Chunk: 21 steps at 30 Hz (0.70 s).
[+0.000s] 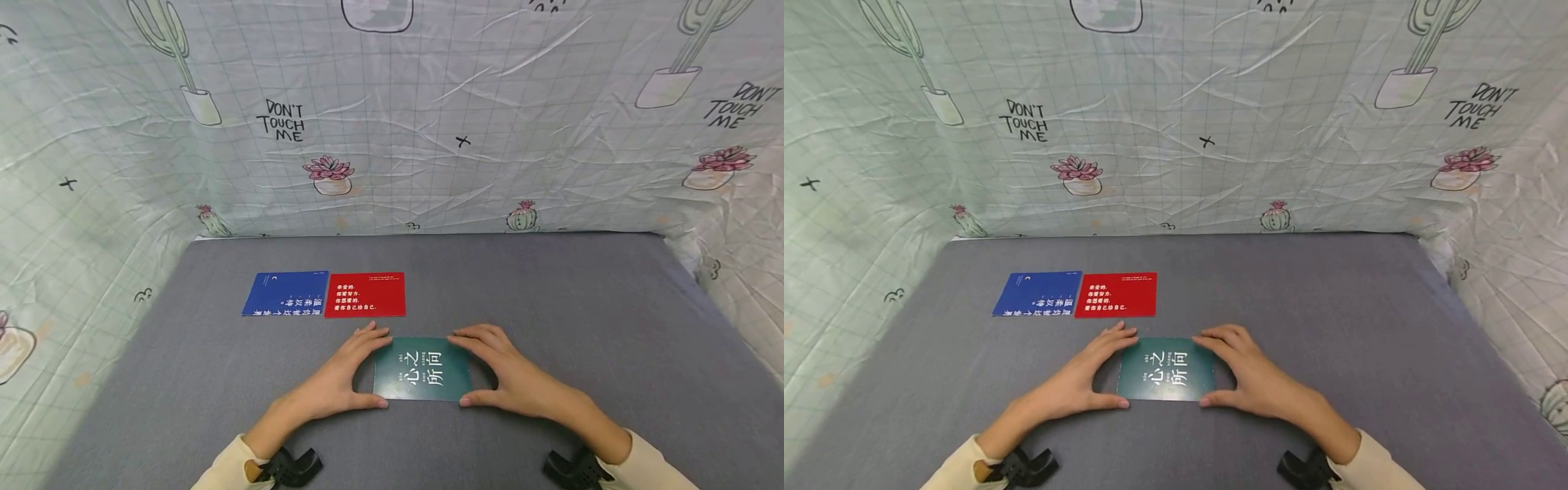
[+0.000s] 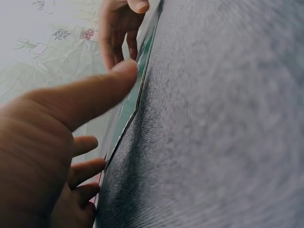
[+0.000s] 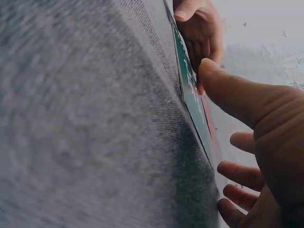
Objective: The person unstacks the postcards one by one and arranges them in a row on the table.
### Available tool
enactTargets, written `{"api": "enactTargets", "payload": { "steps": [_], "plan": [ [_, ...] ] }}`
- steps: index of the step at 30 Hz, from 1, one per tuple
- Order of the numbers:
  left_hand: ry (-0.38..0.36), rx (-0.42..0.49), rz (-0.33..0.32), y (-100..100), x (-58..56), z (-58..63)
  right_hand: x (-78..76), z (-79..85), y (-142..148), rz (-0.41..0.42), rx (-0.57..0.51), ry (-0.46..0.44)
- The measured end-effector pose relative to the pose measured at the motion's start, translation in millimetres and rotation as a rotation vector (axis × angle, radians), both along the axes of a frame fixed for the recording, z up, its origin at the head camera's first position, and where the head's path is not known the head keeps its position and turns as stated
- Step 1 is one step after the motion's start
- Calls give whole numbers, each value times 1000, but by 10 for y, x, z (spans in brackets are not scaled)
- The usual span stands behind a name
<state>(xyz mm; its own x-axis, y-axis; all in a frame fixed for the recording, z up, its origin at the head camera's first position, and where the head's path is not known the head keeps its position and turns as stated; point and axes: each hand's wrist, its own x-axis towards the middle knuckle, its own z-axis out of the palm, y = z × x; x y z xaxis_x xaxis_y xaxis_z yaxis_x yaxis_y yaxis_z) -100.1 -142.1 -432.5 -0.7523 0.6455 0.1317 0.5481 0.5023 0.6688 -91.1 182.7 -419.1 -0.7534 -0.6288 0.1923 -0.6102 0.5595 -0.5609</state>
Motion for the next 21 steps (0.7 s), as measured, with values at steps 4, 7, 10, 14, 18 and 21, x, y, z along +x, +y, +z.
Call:
{"api": "enactTargets", "payload": {
  "steps": [4,7,10,14,18,21],
  "plan": [
    [30,8,-3,-3,-4,-26,3,-29,6,-6,-3,10],
    [43,8,1,1,-5,-35,6,-51,-2,-16,3,24],
    [49,2,9,7,-4,-43,8,-71,-6,-31,11,27],
    [58,-4,13,11,-2,-53,7,-88,-9,-39,9,22],
    [45,-15,19,11,4,-42,3,-101,-14,-37,0,11],
    [34,-26,25,9,8,-30,-1,-111,-16,-35,-9,5]
  ]
}}
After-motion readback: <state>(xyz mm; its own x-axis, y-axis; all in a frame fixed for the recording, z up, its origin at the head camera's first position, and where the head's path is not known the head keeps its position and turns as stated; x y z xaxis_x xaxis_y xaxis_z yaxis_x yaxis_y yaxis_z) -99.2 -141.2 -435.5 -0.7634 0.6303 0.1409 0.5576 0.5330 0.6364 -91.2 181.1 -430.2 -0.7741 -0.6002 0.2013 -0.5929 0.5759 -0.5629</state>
